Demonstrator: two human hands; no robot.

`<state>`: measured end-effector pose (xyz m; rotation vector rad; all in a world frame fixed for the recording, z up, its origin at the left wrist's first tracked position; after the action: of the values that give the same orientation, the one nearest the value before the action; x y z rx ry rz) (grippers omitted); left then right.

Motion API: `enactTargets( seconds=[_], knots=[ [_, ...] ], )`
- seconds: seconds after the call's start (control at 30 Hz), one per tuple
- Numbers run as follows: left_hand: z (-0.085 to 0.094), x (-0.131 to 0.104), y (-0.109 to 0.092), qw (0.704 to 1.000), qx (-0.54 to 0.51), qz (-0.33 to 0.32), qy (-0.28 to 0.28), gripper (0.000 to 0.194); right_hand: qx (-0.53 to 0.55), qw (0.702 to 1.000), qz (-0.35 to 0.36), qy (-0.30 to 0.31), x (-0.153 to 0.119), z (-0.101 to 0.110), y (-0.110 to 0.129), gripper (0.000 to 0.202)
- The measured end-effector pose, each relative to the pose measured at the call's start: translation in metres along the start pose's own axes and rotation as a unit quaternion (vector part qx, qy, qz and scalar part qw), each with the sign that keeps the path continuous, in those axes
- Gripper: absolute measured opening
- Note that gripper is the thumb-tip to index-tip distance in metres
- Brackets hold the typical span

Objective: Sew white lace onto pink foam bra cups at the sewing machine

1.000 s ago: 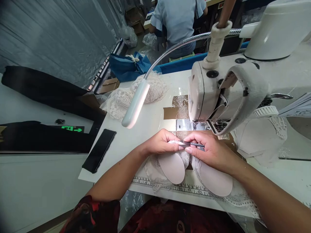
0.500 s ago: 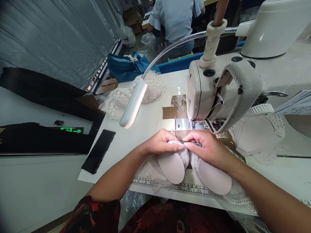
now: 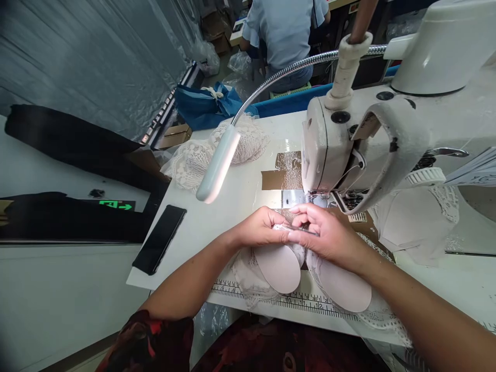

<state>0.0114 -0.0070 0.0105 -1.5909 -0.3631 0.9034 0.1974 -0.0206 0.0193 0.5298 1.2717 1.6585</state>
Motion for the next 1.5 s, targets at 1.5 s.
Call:
enactTargets(
  seconds=[1.5],
  knots=[
    [-0.002, -0.007, -0.001, 0.984, -0.147, -0.012, -0.100, 0.024, -0.047, 0.998, 0.031, -0.030, -0.006, 0.003, -0.002, 0.029]
  ],
)
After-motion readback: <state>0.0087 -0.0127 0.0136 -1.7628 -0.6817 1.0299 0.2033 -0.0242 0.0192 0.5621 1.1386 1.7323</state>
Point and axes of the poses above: each hand's wrist, its own x-axis towards the middle knuckle, its own z-axis out of the back of the hand, y = z × x, the point moved 2 cm from there along x, towards the middle knuckle, and after that the axes turned 6 degrees about -x, right-handed, at the moved point
